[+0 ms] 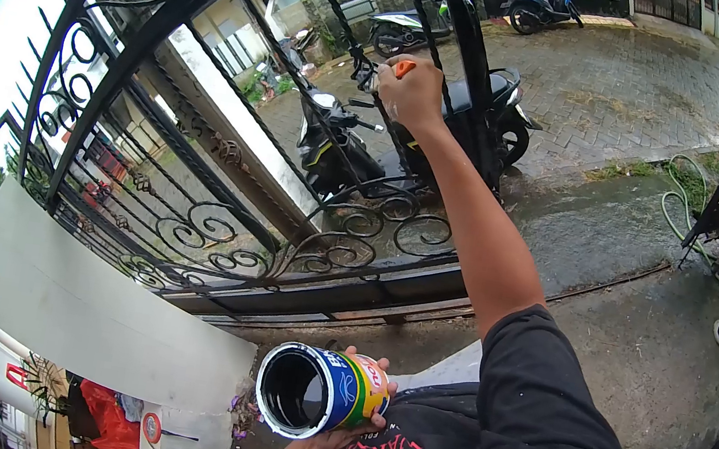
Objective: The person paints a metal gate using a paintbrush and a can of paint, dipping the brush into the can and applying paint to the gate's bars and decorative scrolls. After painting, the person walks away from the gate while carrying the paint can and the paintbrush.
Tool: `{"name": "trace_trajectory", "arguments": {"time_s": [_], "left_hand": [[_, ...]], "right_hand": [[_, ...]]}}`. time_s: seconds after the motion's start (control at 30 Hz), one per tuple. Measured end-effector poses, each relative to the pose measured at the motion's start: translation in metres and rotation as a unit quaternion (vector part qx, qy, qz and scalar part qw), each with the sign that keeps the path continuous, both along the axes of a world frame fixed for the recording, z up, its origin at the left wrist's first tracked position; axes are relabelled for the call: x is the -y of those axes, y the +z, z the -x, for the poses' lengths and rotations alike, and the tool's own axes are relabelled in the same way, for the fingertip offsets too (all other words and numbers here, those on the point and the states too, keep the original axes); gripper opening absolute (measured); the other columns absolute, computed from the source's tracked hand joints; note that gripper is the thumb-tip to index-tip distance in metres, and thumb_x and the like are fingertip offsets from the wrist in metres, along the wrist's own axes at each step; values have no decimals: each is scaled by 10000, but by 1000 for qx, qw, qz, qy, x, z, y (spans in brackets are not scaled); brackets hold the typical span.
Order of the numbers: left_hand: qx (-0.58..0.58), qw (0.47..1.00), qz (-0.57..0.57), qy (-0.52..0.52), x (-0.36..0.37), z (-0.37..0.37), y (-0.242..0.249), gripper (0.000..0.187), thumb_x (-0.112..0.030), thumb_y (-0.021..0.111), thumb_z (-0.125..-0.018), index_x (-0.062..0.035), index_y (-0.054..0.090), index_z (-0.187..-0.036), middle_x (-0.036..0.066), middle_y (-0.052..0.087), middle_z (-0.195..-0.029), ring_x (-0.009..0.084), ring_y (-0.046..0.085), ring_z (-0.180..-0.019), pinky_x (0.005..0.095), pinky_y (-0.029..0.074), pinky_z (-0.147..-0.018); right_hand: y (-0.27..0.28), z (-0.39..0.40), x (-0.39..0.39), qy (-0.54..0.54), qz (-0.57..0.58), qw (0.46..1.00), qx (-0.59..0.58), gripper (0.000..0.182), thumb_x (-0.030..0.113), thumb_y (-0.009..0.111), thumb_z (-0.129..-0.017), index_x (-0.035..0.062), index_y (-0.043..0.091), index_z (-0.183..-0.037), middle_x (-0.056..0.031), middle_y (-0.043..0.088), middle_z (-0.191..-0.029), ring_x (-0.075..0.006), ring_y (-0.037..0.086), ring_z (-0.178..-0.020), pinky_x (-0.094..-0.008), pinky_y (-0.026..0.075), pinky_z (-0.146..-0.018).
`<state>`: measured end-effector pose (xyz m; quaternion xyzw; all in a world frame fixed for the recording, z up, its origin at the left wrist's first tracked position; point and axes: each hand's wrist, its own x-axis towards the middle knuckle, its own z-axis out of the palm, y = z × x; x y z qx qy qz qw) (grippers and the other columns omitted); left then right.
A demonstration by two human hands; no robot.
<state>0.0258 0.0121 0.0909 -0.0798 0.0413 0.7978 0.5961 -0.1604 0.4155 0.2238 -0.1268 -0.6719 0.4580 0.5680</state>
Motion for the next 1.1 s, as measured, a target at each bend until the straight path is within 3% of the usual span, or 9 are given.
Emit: {"name": "trace_trajectory", "arguments": {"time_s": [0.13,0.23,0.3,0.4,0.63,0.83,0.87,1.0,1.1], "left_hand": [[14,1000,-3,2,1,1,1,451,-458,607,-948,-307,561,-1370,166,398,-1503,446,394,-1350,628,488,-928],[12,1000,17,3,1,1,2,473,-454,608,-947,-311,531,-1391,147,403,-1503,434,410,-1336,617,488,-901],[-23,998,60,7,1,-3,8,486,-451,606,-948,-338,489,-1406,107,433,-1474,394,449,-1305,564,490,-828],[0,1000,-4,16,4,-2,-5,490,-470,615,-937,-301,540,-1391,163,390,-1514,455,407,-1342,631,491,-918],[-41,997,61,16,4,-6,9,532,-396,601,-965,-293,415,-1453,110,402,-1509,373,474,-1308,555,490,-850],[-20,998,55,14,7,-5,7,500,-442,608,-944,-311,483,-1410,110,405,-1509,397,466,-1310,567,476,-869],[-22,998,62,13,8,-5,7,487,-444,610,-942,-316,498,-1399,109,401,-1511,401,462,-1312,567,473,-873],[-19,998,54,-1,8,-1,2,449,-464,613,-935,-334,546,-1360,103,397,-1508,403,437,-1324,569,467,-888],[69,998,-3,-1,8,2,-8,462,-507,539,-964,-311,539,-1383,147,387,-1528,462,374,-1381,654,451,-961]], "right_hand": [[42,-45,26,-23,18,999,17,212,182,685,-826,-29,712,-818,-178,691,-725,-307,700,-686,-363,540,-686],[23,-20,24,-139,-166,970,-107,166,133,678,-854,-30,701,-874,-153,681,-728,-262,685,-669,-341,530,-671],[18,-15,28,-119,-170,976,-73,186,141,668,-846,-44,684,-858,-176,673,-756,-300,681,-720,-365,526,-712],[39,-37,34,-10,-96,994,58,186,148,658,-859,-35,677,-833,-168,663,-689,-283,681,-646,-374,524,-640],[44,-18,22,-98,-223,969,-37,314,187,691,-898,-9,553,-697,-102,560,-539,-212,560,-460,-349,437,-484],[31,-22,20,-89,-255,954,-134,280,77,689,-883,7,488,-702,-92,515,-595,-178,504,-539,-317,422,-531],[24,-21,20,-66,-238,960,-133,285,65,683,-859,-12,465,-692,-149,506,-624,-297,503,-562,-379,421,-559],[8,-20,24,50,-116,989,-74,260,66,677,-874,6,483,-713,-122,529,-615,-227,498,-539,-338,421,-544],[0,-20,8,-39,-171,975,-135,269,119,659,-952,31,527,-736,-22,606,-647,-69,645,-600,-231,487,-520]]}}
